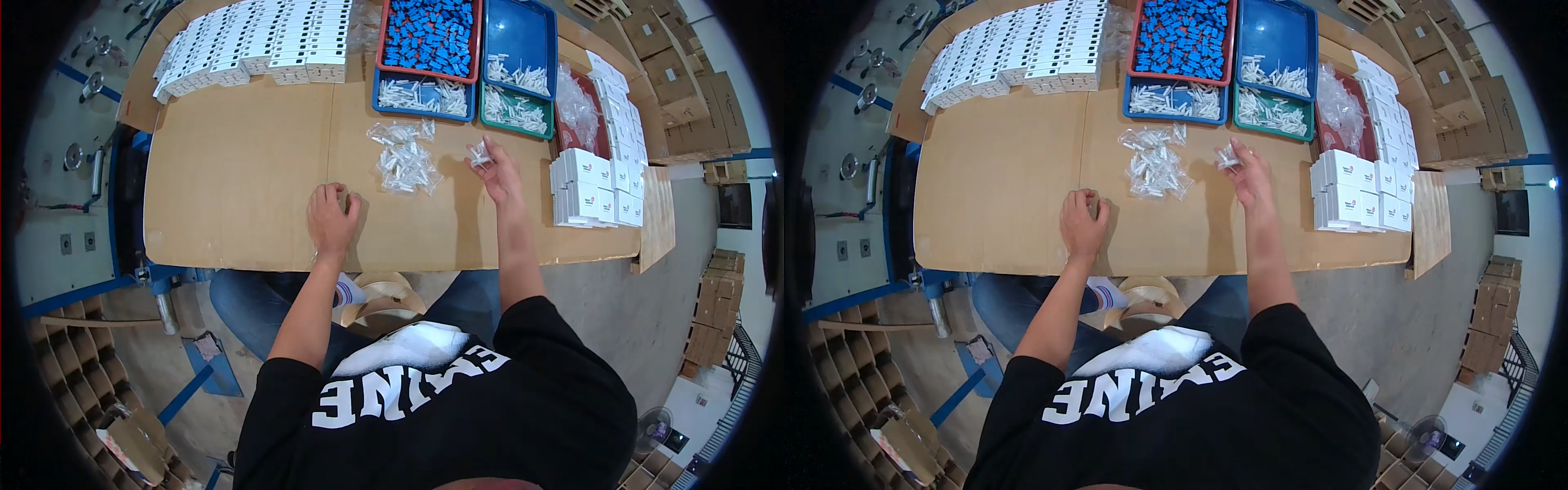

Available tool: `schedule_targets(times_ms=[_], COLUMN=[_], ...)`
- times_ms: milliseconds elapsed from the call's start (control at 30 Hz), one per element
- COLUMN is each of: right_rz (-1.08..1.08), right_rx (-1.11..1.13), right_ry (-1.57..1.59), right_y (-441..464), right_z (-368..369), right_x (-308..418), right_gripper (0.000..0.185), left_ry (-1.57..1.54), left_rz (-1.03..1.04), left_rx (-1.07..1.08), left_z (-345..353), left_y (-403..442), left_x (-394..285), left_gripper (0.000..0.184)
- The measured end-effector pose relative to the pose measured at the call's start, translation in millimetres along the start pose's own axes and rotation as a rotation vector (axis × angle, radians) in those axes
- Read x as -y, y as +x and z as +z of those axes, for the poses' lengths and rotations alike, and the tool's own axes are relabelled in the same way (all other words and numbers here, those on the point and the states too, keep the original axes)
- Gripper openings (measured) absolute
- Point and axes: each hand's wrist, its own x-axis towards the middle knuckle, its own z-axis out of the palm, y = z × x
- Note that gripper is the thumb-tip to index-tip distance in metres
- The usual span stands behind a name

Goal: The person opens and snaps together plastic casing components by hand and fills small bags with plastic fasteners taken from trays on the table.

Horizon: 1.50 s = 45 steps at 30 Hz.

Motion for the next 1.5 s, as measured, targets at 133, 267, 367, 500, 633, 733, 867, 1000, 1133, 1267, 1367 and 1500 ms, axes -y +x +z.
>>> schedule_targets(times_ms=[133,267,367,500,633,733,867,1000,1133,1267,1367,1500], right_rz=[0.11,0.246,0.249,0.128,-0.025,-0.094,-0.215,-0.372,-0.453,-0.366,-0.211,-0.317], right_rx=[0.137,0.279,0.371,0.485,0.381,0.372,0.411,0.377,0.196,-0.104,-0.285,-0.466], right_ry=[-0.257,-0.559,-0.764,-1.153,-1.411,-1.41,-1.425,-1.352,-1.074,-0.914,-0.667,-0.553], right_y=[41.3,91.6,112.9,123.1,133.1,133.8,130.9,134.3,104.0,118.1,119.6,164.4], right_z=[37.7,75.8,101.3,126.4,136.7,134.7,127.4,110.7,67.4,-29.4,-92.7,-171.5], right_x=[31.5,65.6,80.4,96.3,98.3,95.8,96.3,95.6,110.6,148.3,191.3,239.1], right_gripper=[0.055,0.039,0.033,0.039,0.029,0.025,0.029,0.028,0.025,0.032,0.022,0.017], left_ry=[0.002,0.032,0.012,0.009,0.012,0.013,0.021,0.004,-0.016,-0.019,-0.002,0.02], left_rz=[0.009,-0.006,-0.012,-0.016,0.001,0.001,0.001,-0.005,0.008,0.019,0.023,0.021], left_rx=[-0.007,-0.002,-0.009,-0.009,-0.016,-0.016,-0.004,0.014,0.02,0.021,0.014,0.0], left_z=[-1.0,0.4,0.0,-2.1,-2.1,-2.7,-2.3,-1.2,2.2,0.1,0.5,1.7], left_y=[0.3,-0.5,-0.8,-0.7,-0.2,0.2,0.6,-1.6,0.8,1.3,1.4,1.1], left_x=[-0.5,2.0,1.7,-0.1,0.6,0.0,-0.5,4.7,-0.3,-6.6,-6.4,-8.1], left_gripper=[0.022,0.023,0.024,0.024,0.025,0.025,0.024,0.024,0.022,0.021,0.021,0.021])
